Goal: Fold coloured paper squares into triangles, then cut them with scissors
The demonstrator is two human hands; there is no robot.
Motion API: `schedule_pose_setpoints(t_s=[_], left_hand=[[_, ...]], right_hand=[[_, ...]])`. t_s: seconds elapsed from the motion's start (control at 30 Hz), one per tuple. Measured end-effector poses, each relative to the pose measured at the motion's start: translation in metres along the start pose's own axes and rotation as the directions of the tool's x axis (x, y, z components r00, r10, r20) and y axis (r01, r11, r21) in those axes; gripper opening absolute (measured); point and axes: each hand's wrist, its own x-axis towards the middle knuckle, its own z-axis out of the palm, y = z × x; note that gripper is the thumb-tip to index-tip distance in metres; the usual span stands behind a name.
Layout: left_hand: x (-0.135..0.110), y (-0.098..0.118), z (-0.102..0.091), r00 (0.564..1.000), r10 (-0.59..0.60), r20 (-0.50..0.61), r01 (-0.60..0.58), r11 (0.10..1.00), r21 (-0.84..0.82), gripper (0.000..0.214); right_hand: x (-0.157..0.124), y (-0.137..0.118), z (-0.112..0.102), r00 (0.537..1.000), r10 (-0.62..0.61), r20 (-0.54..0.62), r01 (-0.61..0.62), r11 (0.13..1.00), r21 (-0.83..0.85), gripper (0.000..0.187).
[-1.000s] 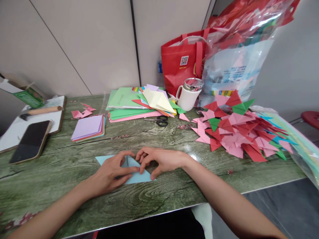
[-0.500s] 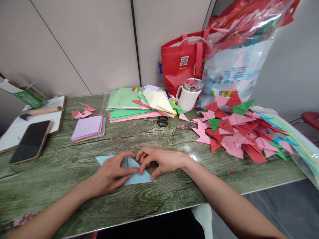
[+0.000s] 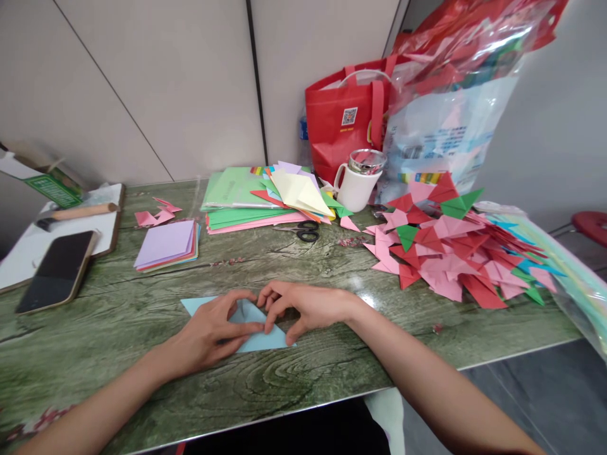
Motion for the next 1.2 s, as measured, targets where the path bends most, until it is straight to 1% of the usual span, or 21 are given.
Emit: schedule_pose_setpoints(t_s=[0.13,0.27,0.37,0.43,0.53,0.6,0.7,0.73,0.8,1.0,1.1,1.2], left_hand=[[0.0,0.0,-0.001,0.999,0.03,0.017,-0.031,0.999,0.039,0.033],[-0.001,0.001,-0.001,0.999,0.023,0.048,-0.027,0.995,0.096,0.028],[0.0,0.005,-0.003,0.997,0.0,0.072,-0.011,0.989,0.145,0.025],[0.001,0.01,-0.006,0.993,-0.003,0.114,-0.019,0.982,0.186,0.025],[0.004,0.02,-0.008,0.983,0.028,0.179,-0.075,0.963,0.258,0.025],[0.005,0.028,-0.007,0.979,0.046,0.199,-0.108,0.944,0.312,0.024],[0.004,0.037,-0.002,0.982,0.02,0.189,-0.093,0.917,0.388,0.02],[0.004,0.039,-0.001,0.984,0.007,0.178,-0.08,0.911,0.404,0.018],[0.002,0.042,0.002,0.987,-0.007,0.164,-0.064,0.904,0.424,0.017],[-0.001,0.044,0.004,0.979,-0.01,0.205,-0.082,0.897,0.435,0.021],[-0.001,0.044,0.005,0.981,-0.029,0.192,-0.054,0.908,0.416,0.025],[-0.003,0.044,0.009,0.987,-0.046,0.153,-0.018,0.919,0.393,0.031]], right_hand=[[0.0,0.0,0.001,1.0,0.006,-0.004,-0.006,1.0,-0.018,0.021],[-0.001,-0.002,0.001,1.0,0.014,-0.02,-0.015,0.999,-0.044,0.016],[-0.008,-0.008,0.007,0.996,0.027,-0.082,-0.033,0.997,-0.075,0.014],[-0.018,-0.012,0.018,0.983,0.05,-0.175,-0.07,0.991,-0.111,0.014],[-0.033,-0.018,0.043,0.936,0.058,-0.348,-0.138,0.967,-0.212,0.019],[-0.041,-0.021,0.061,0.901,-0.005,-0.434,-0.15,0.935,-0.321,0.025],[-0.046,-0.023,0.082,0.857,-0.099,-0.506,-0.158,0.884,-0.439,0.028],[-0.047,-0.023,0.086,0.851,-0.109,-0.514,-0.167,0.871,-0.462,0.028],[-0.049,-0.024,0.091,0.855,-0.106,-0.507,-0.193,0.843,-0.502,0.03],[-0.056,-0.032,0.095,0.905,-0.045,-0.423,-0.253,0.744,-0.619,0.038],[-0.056,-0.038,0.094,0.922,-0.068,-0.382,-0.247,0.655,-0.714,0.036],[-0.053,-0.043,0.093,0.938,-0.084,-0.336,-0.233,0.563,-0.793,0.032]])
